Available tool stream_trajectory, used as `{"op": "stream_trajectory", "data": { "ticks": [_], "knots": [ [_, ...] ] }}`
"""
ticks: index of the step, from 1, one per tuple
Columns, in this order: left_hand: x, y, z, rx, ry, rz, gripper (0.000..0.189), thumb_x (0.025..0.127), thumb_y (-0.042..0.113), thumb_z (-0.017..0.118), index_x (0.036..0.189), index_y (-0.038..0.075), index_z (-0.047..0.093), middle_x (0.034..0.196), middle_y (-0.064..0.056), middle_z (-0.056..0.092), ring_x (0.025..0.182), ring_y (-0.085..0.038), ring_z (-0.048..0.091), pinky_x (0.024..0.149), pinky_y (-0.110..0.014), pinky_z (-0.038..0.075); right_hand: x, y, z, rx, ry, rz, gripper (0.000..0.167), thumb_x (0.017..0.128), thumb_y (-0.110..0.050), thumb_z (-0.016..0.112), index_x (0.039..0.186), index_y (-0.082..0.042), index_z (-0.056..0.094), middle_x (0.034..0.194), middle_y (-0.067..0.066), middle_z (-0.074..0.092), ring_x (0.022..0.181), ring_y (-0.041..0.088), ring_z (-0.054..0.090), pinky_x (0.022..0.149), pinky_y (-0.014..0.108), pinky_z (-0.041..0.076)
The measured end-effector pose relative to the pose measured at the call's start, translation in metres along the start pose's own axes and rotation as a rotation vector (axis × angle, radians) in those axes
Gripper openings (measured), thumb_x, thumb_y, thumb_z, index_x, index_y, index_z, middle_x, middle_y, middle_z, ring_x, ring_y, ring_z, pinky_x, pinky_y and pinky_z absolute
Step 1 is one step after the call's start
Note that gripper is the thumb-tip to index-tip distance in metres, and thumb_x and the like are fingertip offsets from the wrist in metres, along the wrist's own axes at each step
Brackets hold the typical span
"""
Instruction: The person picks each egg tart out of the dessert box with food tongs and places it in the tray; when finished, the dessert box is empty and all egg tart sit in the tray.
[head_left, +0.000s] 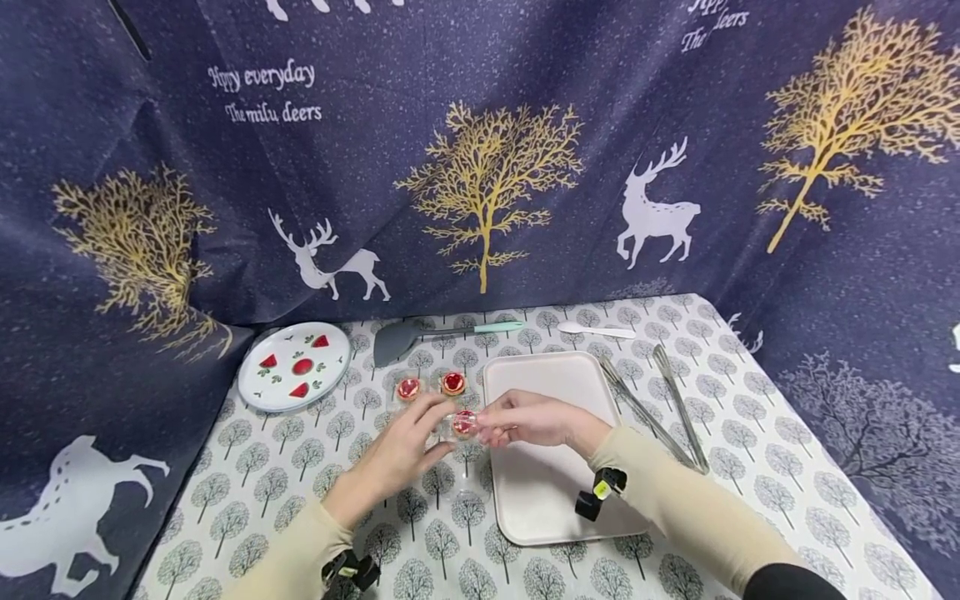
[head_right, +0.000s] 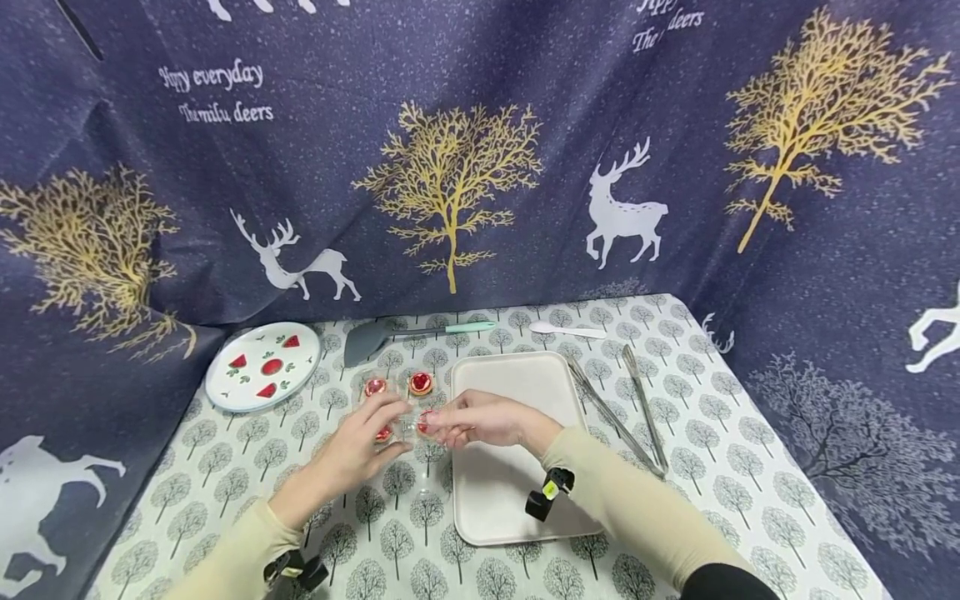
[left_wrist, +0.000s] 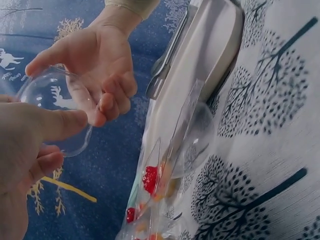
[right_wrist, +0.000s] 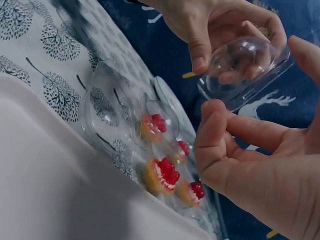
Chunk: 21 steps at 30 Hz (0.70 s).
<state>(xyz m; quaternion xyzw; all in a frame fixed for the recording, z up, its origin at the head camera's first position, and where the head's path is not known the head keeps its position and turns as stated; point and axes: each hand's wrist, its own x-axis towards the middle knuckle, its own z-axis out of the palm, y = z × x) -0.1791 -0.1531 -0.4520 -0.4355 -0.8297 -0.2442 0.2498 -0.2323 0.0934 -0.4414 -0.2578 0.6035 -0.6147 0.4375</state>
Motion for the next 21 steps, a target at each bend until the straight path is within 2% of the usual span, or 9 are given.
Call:
{"op": "stream_trajectory", "data": {
  "ticks": [3,6,10,13,16,18,21],
  "knots": [
    [-0.004,0.005,-0.001,0.010,0.006,-0.031,0.058,0.076,0.019,0.078,0.126,0.003,0.055,0.121,-0.008,0.058,0.101,-0.018,0.061,0.095,-0.031,0.054,-0.004,-0.002,0.006,-0.102,0.040,-0.037,0.066,0.085,-0.041,0.072,0.116,0.017,0.058,0.090,0.000,0.068,0.075,0.009,0.058,0.074,0.020,0.051],
    [-0.009,0.011,-0.001,-0.018,0.029,-0.103,0.056,0.074,0.018,0.079,0.124,0.002,0.058,0.122,-0.007,0.060,0.101,-0.019,0.062,0.095,-0.032,0.053,-0.009,-0.004,0.012,-0.253,0.094,-0.072,0.058,0.084,-0.037,0.073,0.116,0.011,0.062,0.096,0.008,0.069,0.084,0.013,0.061,0.080,0.024,0.054],
    [-0.016,0.021,-0.003,-0.085,0.037,-0.270,0.061,0.070,0.017,0.083,0.125,0.003,0.059,0.124,-0.008,0.061,0.100,-0.020,0.064,0.092,-0.034,0.056,-0.014,-0.003,0.021,-0.496,0.158,-0.131,0.055,0.082,-0.035,0.075,0.120,0.002,0.064,0.101,0.013,0.068,0.087,0.014,0.062,0.081,0.029,0.056],
    [-0.018,0.032,-0.007,-0.136,-0.001,-0.429,0.067,0.069,0.016,0.085,0.129,0.005,0.058,0.127,-0.008,0.062,0.101,-0.020,0.066,0.092,-0.038,0.056,-0.017,0.000,0.026,-0.684,0.203,-0.210,0.054,0.079,-0.036,0.077,0.120,-0.003,0.065,0.096,0.006,0.067,0.083,0.013,0.059,0.076,0.030,0.056],
    [-0.020,0.042,-0.011,-0.193,-0.043,-0.570,0.070,0.068,0.015,0.085,0.132,0.008,0.058,0.125,-0.007,0.065,0.101,-0.019,0.067,0.095,-0.042,0.055,-0.021,0.002,0.030,-0.807,0.235,-0.287,0.058,0.077,-0.039,0.079,0.123,-0.006,0.065,0.097,-0.002,0.065,0.083,0.013,0.059,0.077,0.029,0.056],
    [-0.021,0.046,-0.012,-0.266,-0.058,-0.611,0.071,0.069,0.014,0.085,0.133,0.006,0.056,0.121,-0.006,0.066,0.100,-0.018,0.068,0.095,-0.039,0.054,-0.024,0.005,0.032,-0.860,0.248,-0.309,0.063,0.076,-0.043,0.079,0.126,-0.008,0.063,0.099,-0.005,0.063,0.085,0.012,0.059,0.078,0.029,0.055],
    [-0.025,0.048,-0.012,-0.400,-0.099,-0.625,0.078,0.070,0.014,0.085,0.139,0.003,0.049,0.120,-0.008,0.066,0.101,-0.020,0.068,0.095,-0.033,0.054,-0.030,0.009,0.035,-0.931,0.277,-0.286,0.071,0.074,-0.051,0.078,0.131,-0.012,0.060,0.105,-0.007,0.061,0.088,0.010,0.057,0.078,0.029,0.054]
  ]
}}
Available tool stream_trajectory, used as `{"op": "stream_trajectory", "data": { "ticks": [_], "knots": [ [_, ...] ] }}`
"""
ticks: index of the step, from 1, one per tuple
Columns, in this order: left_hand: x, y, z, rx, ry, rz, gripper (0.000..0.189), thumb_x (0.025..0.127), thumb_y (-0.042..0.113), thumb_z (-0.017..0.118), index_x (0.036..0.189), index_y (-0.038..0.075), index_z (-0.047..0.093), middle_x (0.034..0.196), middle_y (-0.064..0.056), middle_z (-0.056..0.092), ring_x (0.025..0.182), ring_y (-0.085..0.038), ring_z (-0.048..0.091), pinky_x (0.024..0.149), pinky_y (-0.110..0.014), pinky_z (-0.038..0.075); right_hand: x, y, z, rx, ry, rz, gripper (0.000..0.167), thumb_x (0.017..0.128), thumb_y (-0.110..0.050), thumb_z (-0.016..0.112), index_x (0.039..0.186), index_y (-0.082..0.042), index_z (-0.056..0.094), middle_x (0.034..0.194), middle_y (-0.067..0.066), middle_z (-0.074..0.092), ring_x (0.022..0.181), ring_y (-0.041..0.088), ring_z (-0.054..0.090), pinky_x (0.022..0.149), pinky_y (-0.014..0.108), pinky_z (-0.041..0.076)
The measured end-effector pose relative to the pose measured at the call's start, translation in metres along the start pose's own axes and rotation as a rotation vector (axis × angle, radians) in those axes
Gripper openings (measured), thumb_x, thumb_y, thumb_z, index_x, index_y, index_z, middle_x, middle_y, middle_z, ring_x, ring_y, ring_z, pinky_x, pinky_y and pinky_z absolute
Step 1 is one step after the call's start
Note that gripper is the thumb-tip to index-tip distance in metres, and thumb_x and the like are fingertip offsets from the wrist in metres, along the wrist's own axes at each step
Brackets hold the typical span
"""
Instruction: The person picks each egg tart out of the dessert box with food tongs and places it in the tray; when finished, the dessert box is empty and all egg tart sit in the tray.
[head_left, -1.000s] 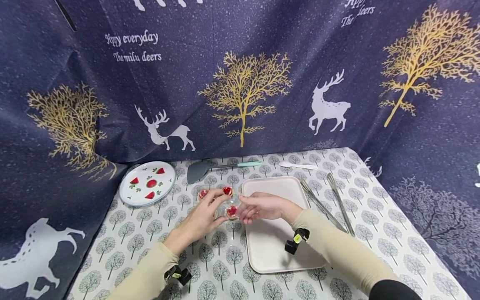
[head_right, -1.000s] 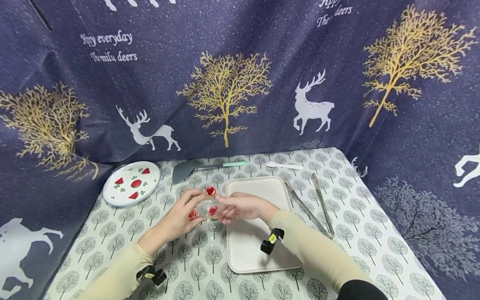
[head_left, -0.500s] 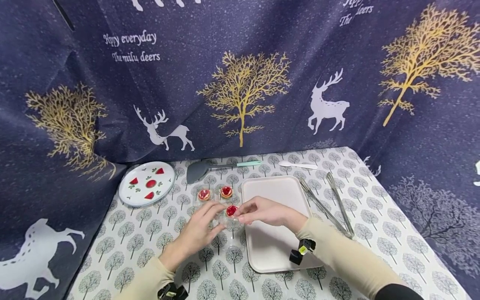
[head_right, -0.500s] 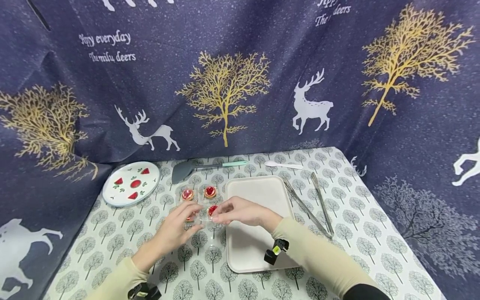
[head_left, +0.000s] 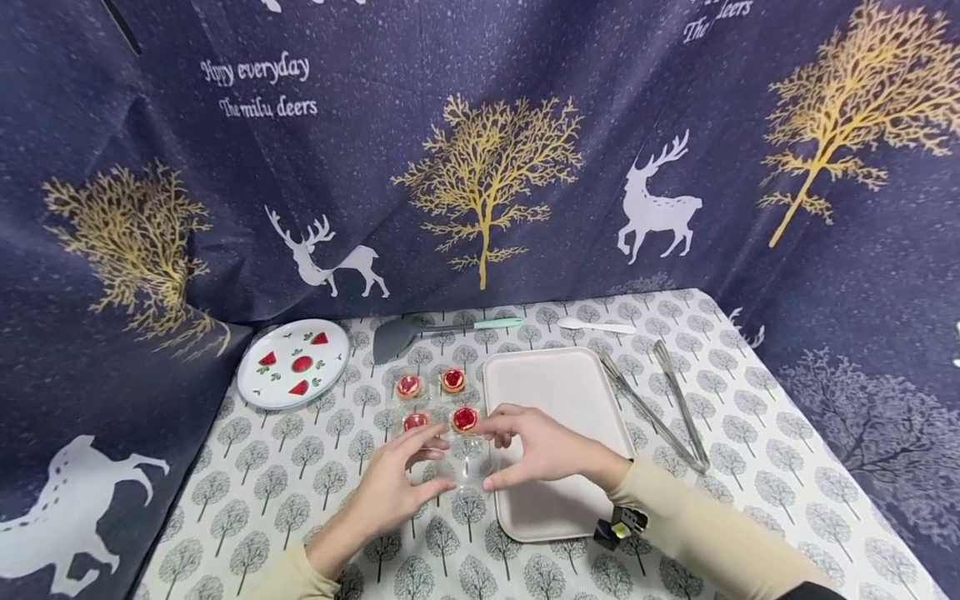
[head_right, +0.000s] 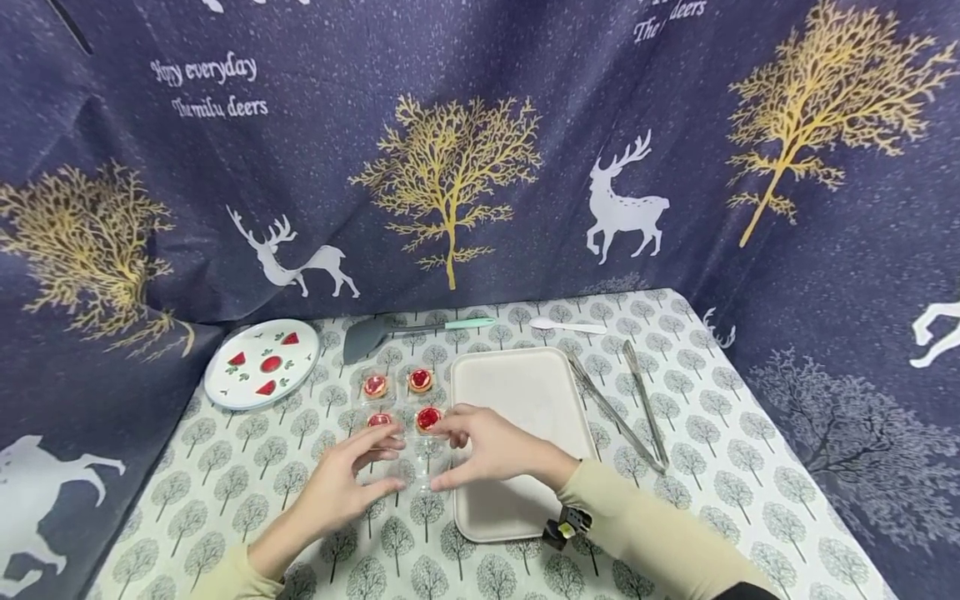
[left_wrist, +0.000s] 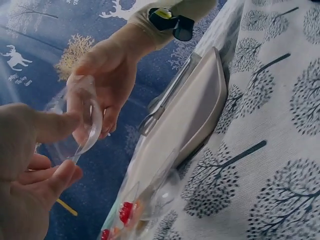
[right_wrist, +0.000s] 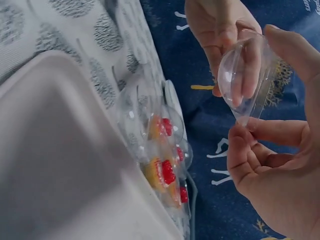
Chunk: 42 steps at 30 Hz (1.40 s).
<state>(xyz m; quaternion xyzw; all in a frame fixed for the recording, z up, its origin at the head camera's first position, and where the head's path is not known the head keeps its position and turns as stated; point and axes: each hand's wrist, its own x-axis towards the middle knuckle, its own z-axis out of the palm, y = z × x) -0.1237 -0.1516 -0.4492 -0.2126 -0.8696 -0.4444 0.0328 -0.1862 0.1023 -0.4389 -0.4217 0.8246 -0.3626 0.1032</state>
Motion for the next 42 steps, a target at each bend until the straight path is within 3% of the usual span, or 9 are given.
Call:
{"op": "stream_trajectory", "data": {
  "ticks": [3,7,14,21,23,30,34,39,42],
  "knots": [
    [-0.005,-0.002,0.000,-0.076,-0.108,-0.011,0.086,0.072,0.016,0.084,0.145,0.004,0.041,0.129,-0.013,0.061,0.108,-0.025,0.066,0.098,-0.035,0.052,-0.008,-0.001,0.004,-0.073,-0.003,0.002,0.077,0.073,-0.058,0.077,0.133,-0.013,0.058,0.112,-0.008,0.058,0.092,0.008,0.055,0.080,0.029,0.054],
    [-0.011,-0.004,0.000,-0.060,-0.200,-0.014,0.090,0.073,0.026,0.084,0.148,0.008,0.038,0.140,-0.012,0.052,0.111,-0.024,0.065,0.102,-0.044,0.049,-0.017,-0.002,0.011,-0.136,-0.005,-0.052,0.081,0.073,-0.059,0.077,0.134,-0.010,0.056,0.122,-0.004,0.055,0.105,0.010,0.056,0.093,0.030,0.053],
    [-0.020,-0.008,0.005,0.163,-0.205,0.076,0.085,0.071,0.036,0.084,0.142,0.005,0.048,0.141,-0.008,0.052,0.113,-0.019,0.061,0.100,-0.049,0.049,-0.023,0.002,0.029,-0.269,0.026,-0.197,0.084,0.070,-0.054,0.081,0.132,-0.005,0.054,0.124,0.001,0.052,0.112,0.012,0.055,0.101,0.023,0.048],
    [-0.026,-0.013,0.013,0.231,-0.213,0.202,0.084,0.065,0.032,0.088,0.136,0.002,0.054,0.132,0.000,0.049,0.106,-0.011,0.056,0.093,-0.030,0.054,-0.028,0.003,0.044,-0.333,0.059,-0.283,0.085,0.069,-0.054,0.082,0.132,-0.005,0.053,0.125,0.003,0.050,0.110,0.010,0.053,0.102,0.019,0.046],
    [-0.027,-0.014,0.015,0.241,-0.227,0.211,0.085,0.065,0.031,0.088,0.136,0.003,0.053,0.131,0.001,0.049,0.104,-0.010,0.056,0.091,-0.028,0.054,-0.030,0.004,0.048,-0.326,0.062,-0.289,0.084,0.070,-0.054,0.082,0.132,-0.005,0.053,0.125,0.003,0.050,0.111,0.009,0.053,0.102,0.019,0.046],
    [-0.032,-0.017,0.021,0.343,-0.232,0.239,0.082,0.063,0.037,0.088,0.132,0.004,0.057,0.128,0.001,0.052,0.116,-0.016,0.052,0.100,-0.037,0.051,-0.036,0.007,0.061,-0.347,0.078,-0.291,0.083,0.069,-0.056,0.081,0.127,-0.003,0.056,0.122,0.002,0.046,0.110,0.010,0.049,0.101,0.020,0.046],
    [-0.035,-0.020,0.025,0.379,-0.227,0.262,0.082,0.063,0.040,0.088,0.131,0.005,0.057,0.125,0.003,0.051,0.116,-0.014,0.049,0.099,-0.035,0.051,-0.038,0.008,0.066,-0.393,0.090,-0.284,0.083,0.066,-0.058,0.082,0.125,-0.005,0.058,0.117,0.000,0.046,0.106,0.008,0.045,0.097,0.018,0.046],
    [-0.040,-0.022,0.028,0.394,-0.223,0.286,0.081,0.063,0.041,0.088,0.130,0.007,0.059,0.123,0.004,0.051,0.113,-0.011,0.050,0.096,-0.031,0.052,-0.040,0.007,0.072,-0.448,0.092,-0.292,0.081,0.067,-0.061,0.080,0.123,-0.005,0.060,0.115,0.000,0.049,0.105,0.009,0.046,0.096,0.019,0.047],
    [-0.043,-0.022,0.028,0.388,-0.245,0.262,0.080,0.064,0.040,0.087,0.131,0.007,0.058,0.124,0.004,0.050,0.113,-0.011,0.049,0.097,-0.032,0.052,-0.041,0.007,0.075,-0.464,0.095,-0.308,0.080,0.068,-0.062,0.079,0.122,-0.006,0.061,0.113,-0.001,0.050,0.104,0.009,0.047,0.094,0.018,0.047]
  ]
}}
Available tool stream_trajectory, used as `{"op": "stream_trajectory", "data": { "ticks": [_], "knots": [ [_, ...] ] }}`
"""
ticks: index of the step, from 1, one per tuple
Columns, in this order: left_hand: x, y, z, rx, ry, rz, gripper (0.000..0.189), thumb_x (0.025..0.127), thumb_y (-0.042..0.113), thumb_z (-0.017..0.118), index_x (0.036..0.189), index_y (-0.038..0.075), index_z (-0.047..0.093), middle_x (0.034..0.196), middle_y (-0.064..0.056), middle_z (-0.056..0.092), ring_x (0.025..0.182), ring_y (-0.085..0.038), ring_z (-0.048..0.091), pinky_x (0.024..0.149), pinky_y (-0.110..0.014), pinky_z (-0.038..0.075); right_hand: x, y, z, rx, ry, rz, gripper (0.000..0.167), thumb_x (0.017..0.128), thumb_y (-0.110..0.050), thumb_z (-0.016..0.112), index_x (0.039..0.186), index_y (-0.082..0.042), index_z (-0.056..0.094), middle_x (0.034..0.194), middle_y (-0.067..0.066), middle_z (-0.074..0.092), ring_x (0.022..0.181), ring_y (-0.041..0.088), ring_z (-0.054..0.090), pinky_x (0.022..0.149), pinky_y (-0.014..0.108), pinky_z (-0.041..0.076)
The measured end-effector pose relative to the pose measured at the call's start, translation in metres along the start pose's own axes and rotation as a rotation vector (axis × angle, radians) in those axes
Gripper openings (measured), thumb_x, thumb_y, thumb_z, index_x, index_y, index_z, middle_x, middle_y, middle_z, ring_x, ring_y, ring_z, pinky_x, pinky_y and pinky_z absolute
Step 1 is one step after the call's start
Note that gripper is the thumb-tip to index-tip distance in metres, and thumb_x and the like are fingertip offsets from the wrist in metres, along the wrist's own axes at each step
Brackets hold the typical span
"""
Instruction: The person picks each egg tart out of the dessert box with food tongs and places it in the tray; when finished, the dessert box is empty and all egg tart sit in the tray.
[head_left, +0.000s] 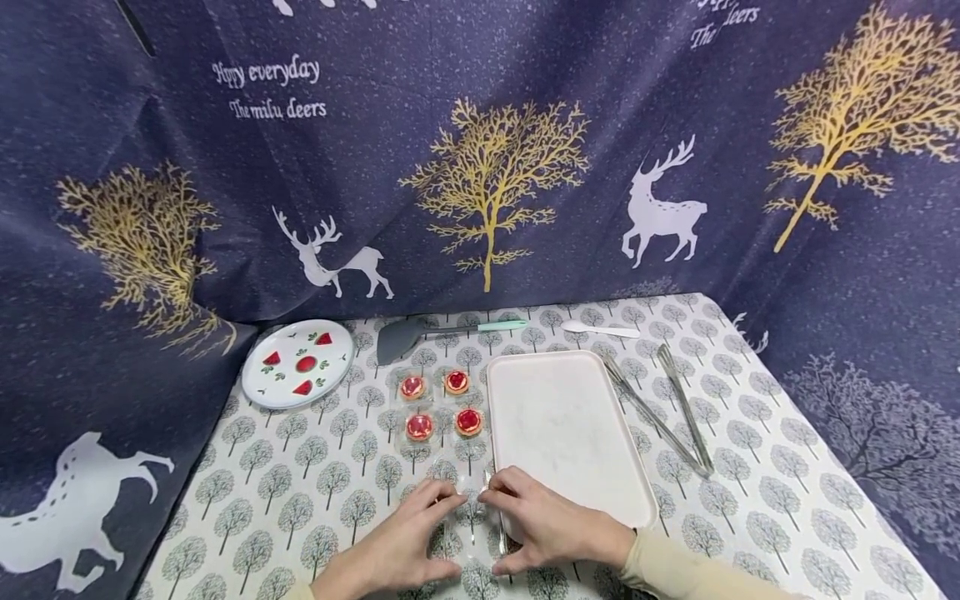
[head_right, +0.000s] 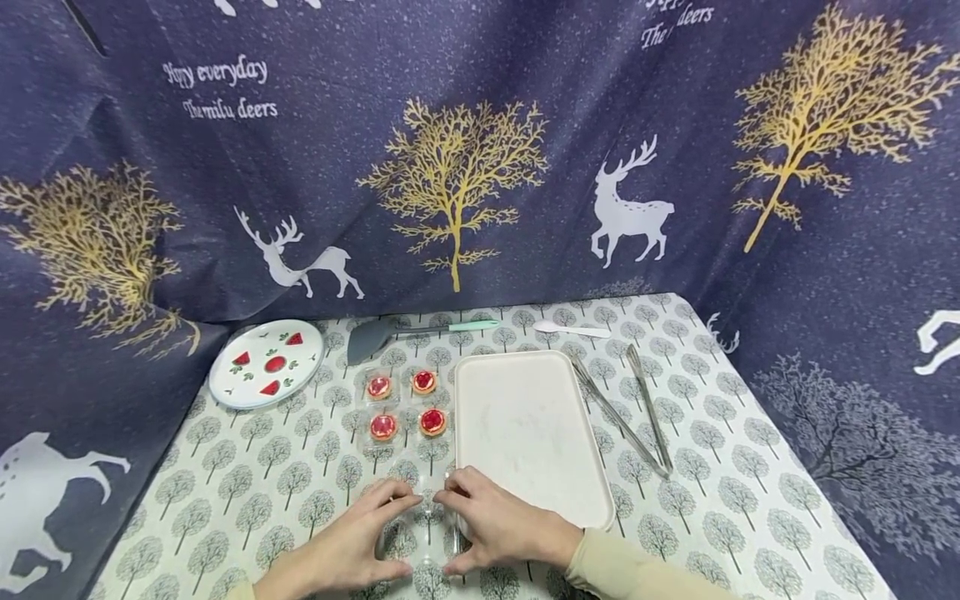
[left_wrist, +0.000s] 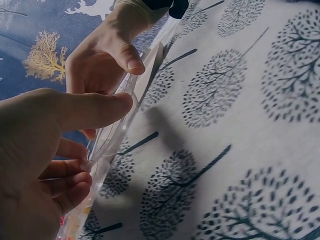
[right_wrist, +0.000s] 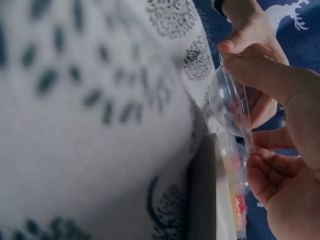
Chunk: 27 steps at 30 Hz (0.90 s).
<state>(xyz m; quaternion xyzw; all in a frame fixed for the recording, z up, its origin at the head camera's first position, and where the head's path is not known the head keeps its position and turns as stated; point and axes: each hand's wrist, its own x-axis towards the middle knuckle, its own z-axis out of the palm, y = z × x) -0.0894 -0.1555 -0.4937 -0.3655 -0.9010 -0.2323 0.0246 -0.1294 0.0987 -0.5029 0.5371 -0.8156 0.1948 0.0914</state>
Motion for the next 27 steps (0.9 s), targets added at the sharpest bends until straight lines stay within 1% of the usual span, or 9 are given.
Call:
{"op": "stream_trajectory", "data": {
  "ticks": [3,6,11,17,27],
  "knots": [
    [-0.0020,0.0011,0.0010,-0.019,-0.033,-0.026,0.080,0.066,0.039,0.085,0.134,0.008,0.055,0.128,0.003,0.048,0.116,-0.013,0.049,0.098,-0.034,0.052,-0.0014,-0.0007,0.0021,-0.007,0.014,-0.012,0.079,0.067,-0.062,0.079,0.121,-0.006,0.062,0.112,-0.002,0.051,0.102,0.008,0.047,0.092,0.017,0.047],
    [-0.0033,0.0011,0.0022,-0.026,-0.046,-0.034,0.080,0.068,0.040,0.084,0.136,0.009,0.054,0.130,0.003,0.047,0.117,-0.013,0.048,0.098,-0.035,0.052,-0.0024,-0.0007,0.0039,-0.013,0.025,-0.022,0.080,0.068,-0.063,0.079,0.121,-0.007,0.061,0.112,-0.002,0.051,0.102,0.008,0.047,0.091,0.016,0.046],
    [-0.0041,0.0000,0.0049,-0.021,-0.032,-0.008,0.081,0.067,0.040,0.085,0.136,0.008,0.054,0.130,0.002,0.047,0.117,-0.013,0.048,0.098,-0.035,0.052,-0.0034,-0.0011,0.0060,-0.020,0.022,-0.027,0.081,0.070,-0.064,0.076,0.124,-0.006,0.060,0.114,-0.001,0.052,0.103,0.009,0.047,0.092,0.017,0.047],
    [-0.0038,-0.0012,0.0074,-0.009,-0.022,0.012,0.081,0.067,0.040,0.085,0.135,0.007,0.055,0.128,0.001,0.047,0.116,-0.013,0.048,0.098,-0.035,0.051,-0.0049,-0.0015,0.0078,-0.017,0.019,-0.027,0.081,0.070,-0.063,0.077,0.124,-0.005,0.059,0.116,0.000,0.053,0.105,0.010,0.048,0.094,0.018,0.047],
    [-0.0053,-0.0021,0.0096,0.006,-0.048,-0.005,0.083,0.068,0.045,0.083,0.136,0.008,0.053,0.130,0.001,0.047,0.118,-0.014,0.048,0.099,-0.037,0.051,-0.0067,-0.0024,0.0104,-0.032,0.012,-0.022,0.081,0.069,-0.064,0.077,0.123,-0.007,0.059,0.114,0.000,0.051,0.104,0.009,0.046,0.091,0.017,0.046]
  ]
}}
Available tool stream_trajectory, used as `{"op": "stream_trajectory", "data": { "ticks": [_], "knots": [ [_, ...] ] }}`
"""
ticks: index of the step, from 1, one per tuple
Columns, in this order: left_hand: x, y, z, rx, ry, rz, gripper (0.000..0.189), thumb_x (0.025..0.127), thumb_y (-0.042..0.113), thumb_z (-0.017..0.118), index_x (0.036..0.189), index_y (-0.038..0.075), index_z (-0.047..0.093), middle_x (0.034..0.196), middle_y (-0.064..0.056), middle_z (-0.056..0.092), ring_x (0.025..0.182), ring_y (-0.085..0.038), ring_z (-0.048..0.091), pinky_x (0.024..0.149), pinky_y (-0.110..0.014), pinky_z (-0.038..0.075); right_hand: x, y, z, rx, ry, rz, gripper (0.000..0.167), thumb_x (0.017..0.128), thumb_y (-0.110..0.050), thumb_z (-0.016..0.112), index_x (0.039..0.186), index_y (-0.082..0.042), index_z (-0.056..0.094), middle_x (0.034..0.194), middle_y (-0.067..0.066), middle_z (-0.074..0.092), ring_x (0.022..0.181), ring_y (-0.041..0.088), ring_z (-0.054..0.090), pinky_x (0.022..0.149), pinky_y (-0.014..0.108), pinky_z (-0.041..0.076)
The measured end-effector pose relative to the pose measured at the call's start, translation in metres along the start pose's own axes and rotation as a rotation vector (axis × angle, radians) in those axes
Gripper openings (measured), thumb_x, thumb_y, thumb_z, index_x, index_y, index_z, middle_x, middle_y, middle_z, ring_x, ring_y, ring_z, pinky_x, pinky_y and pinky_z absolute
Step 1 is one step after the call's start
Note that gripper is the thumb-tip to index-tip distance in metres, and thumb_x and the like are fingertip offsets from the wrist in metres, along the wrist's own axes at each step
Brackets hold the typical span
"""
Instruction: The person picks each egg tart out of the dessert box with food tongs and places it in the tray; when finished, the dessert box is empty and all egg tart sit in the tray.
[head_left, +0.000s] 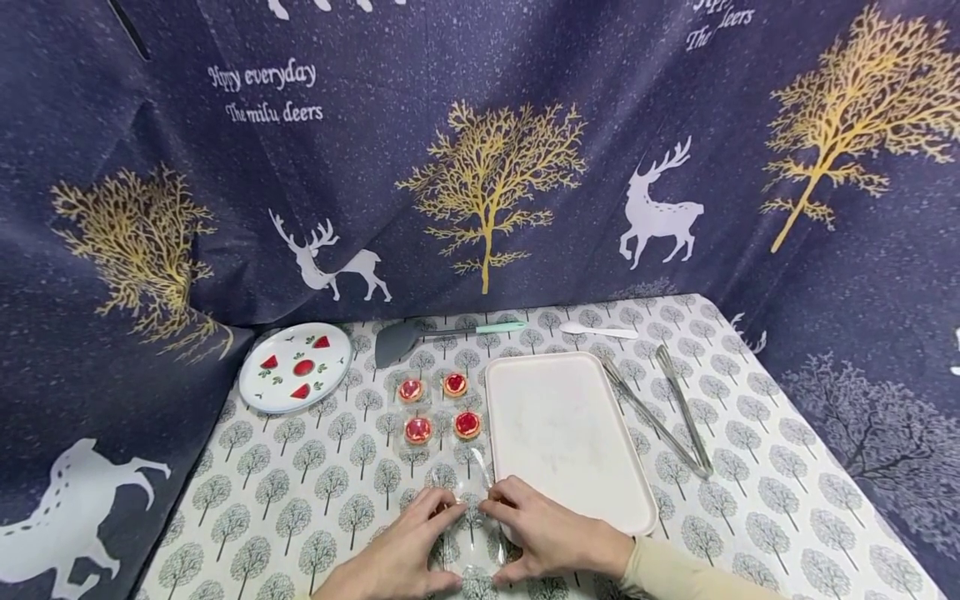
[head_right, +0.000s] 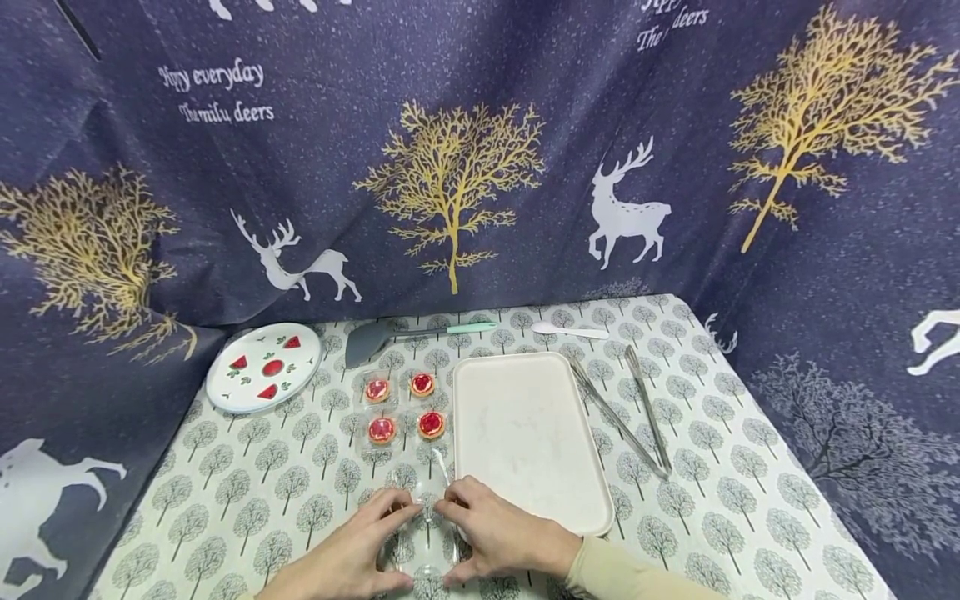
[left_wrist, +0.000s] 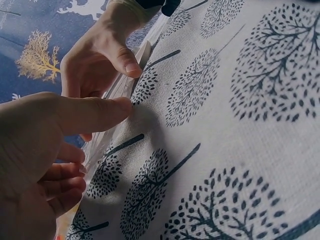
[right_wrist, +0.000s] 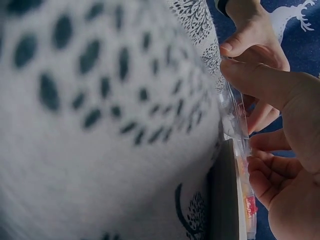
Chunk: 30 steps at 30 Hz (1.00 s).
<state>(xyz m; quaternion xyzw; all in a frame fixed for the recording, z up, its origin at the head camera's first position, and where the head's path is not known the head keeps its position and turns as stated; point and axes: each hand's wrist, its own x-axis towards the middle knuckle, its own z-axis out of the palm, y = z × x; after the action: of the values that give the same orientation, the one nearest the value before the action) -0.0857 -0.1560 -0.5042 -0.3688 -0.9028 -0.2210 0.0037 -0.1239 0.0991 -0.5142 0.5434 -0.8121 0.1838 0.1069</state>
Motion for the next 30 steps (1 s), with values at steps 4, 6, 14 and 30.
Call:
{"op": "stream_trajectory", "data": {
  "ticks": [4,6,14,30],
  "knots": [
    [-0.001,0.001,0.000,0.008,-0.020,-0.019,0.084,0.069,0.047,0.082,0.138,0.008,0.052,0.132,0.001,0.046,0.120,-0.015,0.046,0.100,-0.038,0.050,0.000,0.000,0.001,-0.014,0.008,-0.010,0.081,0.070,-0.066,0.076,0.123,-0.007,0.059,0.113,0.000,0.049,0.102,0.010,0.045,0.090,0.018,0.045],
    [-0.001,0.002,0.000,0.017,-0.022,-0.023,0.084,0.070,0.046,0.082,0.138,0.008,0.052,0.133,0.000,0.046,0.121,-0.015,0.045,0.101,-0.038,0.050,0.001,0.000,0.001,-0.016,0.013,-0.011,0.081,0.070,-0.066,0.075,0.123,-0.007,0.059,0.112,0.000,0.048,0.102,0.010,0.044,0.089,0.018,0.045],
    [0.000,0.002,0.002,0.068,0.015,-0.012,0.084,0.070,0.044,0.081,0.139,0.007,0.051,0.132,0.001,0.045,0.119,-0.014,0.044,0.099,-0.037,0.050,0.000,0.000,-0.001,-0.014,0.026,-0.003,0.084,0.069,-0.065,0.076,0.126,-0.006,0.058,0.113,0.000,0.048,0.102,0.011,0.045,0.088,0.018,0.045],
    [0.000,-0.002,-0.007,0.046,0.040,0.003,0.087,0.073,0.053,0.078,0.140,0.006,0.049,0.138,-0.003,0.044,0.126,-0.017,0.043,0.102,-0.043,0.049,0.007,0.003,-0.011,0.026,0.031,0.030,0.075,0.080,-0.063,0.067,0.125,-0.004,0.060,0.115,0.000,0.054,0.106,0.009,0.051,0.095,0.019,0.048]
  ]
}}
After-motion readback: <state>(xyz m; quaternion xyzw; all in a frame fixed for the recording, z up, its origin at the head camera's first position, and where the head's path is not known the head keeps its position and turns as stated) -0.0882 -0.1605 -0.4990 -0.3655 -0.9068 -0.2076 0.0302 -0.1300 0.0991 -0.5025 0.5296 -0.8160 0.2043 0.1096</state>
